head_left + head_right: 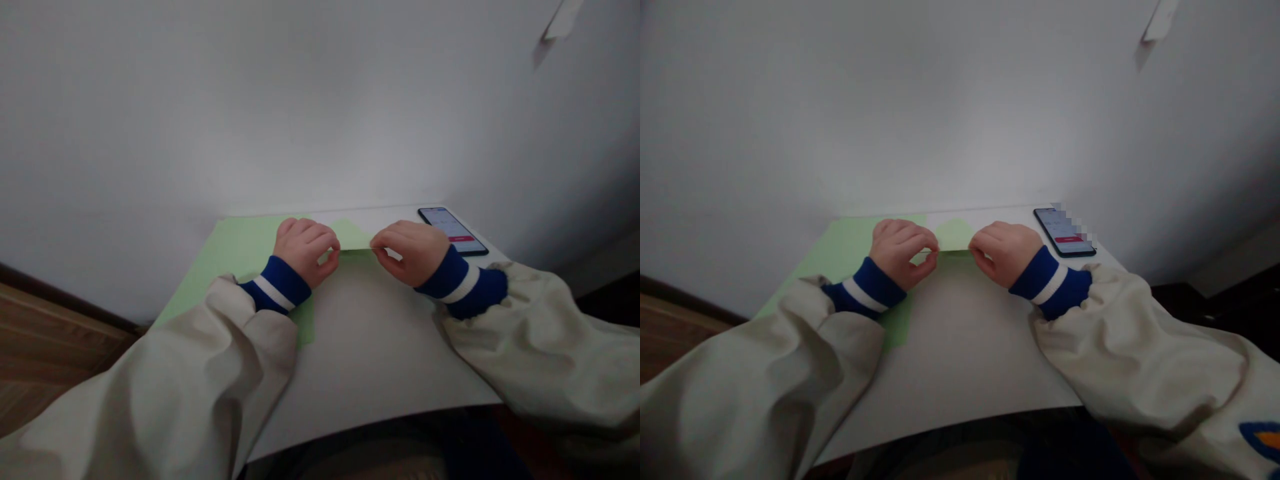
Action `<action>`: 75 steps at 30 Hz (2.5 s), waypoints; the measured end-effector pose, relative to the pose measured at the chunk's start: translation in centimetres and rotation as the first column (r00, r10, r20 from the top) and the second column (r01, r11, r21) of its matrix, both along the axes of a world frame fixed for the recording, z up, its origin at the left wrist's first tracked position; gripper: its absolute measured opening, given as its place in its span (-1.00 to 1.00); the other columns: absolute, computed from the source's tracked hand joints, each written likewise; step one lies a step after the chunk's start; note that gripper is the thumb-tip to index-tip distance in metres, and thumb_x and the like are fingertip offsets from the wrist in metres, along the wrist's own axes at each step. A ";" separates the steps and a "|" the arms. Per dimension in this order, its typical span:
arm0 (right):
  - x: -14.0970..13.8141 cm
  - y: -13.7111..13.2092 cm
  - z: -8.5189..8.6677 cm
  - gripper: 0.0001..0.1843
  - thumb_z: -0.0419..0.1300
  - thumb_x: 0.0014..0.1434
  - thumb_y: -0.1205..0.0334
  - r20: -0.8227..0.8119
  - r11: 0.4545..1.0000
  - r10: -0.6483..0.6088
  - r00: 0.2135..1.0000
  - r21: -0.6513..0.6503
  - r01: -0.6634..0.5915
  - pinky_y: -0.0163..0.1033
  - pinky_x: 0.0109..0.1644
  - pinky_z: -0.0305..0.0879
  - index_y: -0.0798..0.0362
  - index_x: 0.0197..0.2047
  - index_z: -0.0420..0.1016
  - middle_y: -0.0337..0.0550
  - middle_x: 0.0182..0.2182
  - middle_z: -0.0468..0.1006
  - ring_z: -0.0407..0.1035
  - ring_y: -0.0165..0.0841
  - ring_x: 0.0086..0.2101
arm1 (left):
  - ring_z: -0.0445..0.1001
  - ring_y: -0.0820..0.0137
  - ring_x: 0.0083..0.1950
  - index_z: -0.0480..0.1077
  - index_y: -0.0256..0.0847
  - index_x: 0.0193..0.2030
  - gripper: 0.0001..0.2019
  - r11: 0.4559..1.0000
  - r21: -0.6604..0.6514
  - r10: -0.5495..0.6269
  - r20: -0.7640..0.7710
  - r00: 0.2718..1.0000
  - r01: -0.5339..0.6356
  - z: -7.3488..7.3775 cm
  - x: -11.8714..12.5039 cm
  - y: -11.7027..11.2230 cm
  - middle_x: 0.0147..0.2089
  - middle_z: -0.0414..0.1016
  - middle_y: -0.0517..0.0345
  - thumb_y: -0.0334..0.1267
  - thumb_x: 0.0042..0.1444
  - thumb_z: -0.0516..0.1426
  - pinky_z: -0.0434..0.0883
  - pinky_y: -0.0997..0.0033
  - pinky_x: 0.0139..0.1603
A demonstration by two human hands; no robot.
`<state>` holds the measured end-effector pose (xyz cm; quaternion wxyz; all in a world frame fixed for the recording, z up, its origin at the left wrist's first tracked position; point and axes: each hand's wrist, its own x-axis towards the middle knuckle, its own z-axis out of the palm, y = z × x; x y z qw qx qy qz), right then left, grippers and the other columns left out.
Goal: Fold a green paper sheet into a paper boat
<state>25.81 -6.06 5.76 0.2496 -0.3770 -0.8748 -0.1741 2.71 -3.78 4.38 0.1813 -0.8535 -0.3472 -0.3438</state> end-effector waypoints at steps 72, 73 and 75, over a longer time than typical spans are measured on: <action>0.1 0.7 -0.8 -0.79 0.04 0.13 0.17 0.405 0.988 0.067 0.912 -0.157 -0.003 -0.22 -0.32 0.12 0.07 -0.35 0.46 -0.10 -0.40 0.53 0.37 -0.31 -0.39 | 0.44 0.22 -0.05 0.40 -0.23 -0.04 -0.49 0.845 -0.518 -0.324 -0.299 0.898 0.133 1.9 1.9 -1.5 -0.10 0.51 -0.01 0.13 0.15 -0.08 0.30 0.21 0.01; 0.2 0.7 -0.8 -0.77 0.04 0.14 0.15 0.394 0.986 0.076 0.916 -0.169 -0.009 -0.24 -0.35 0.10 0.07 -0.34 0.46 -0.11 -0.39 0.53 0.37 -0.32 -0.39 | 0.43 0.20 -0.04 0.38 -0.24 -0.01 -0.47 0.855 -0.510 -0.300 -0.328 0.896 0.100 1.9 2.1 -1.8 -0.07 0.50 -0.02 0.15 0.12 -0.05 0.29 0.19 0.02; 0.2 0.6 -0.9 -0.74 0.03 0.15 0.10 0.363 0.981 0.098 0.927 -0.190 -0.029 -0.25 -0.39 0.07 0.05 -0.31 0.48 -0.12 -0.37 0.53 0.37 -0.33 -0.39 | 0.42 0.17 -0.01 0.37 -0.24 0.01 -0.50 0.881 -0.472 -0.247 -0.390 0.887 0.037 1.9 2.5 -2.3 -0.03 0.48 -0.02 0.10 0.09 0.01 0.28 0.15 0.04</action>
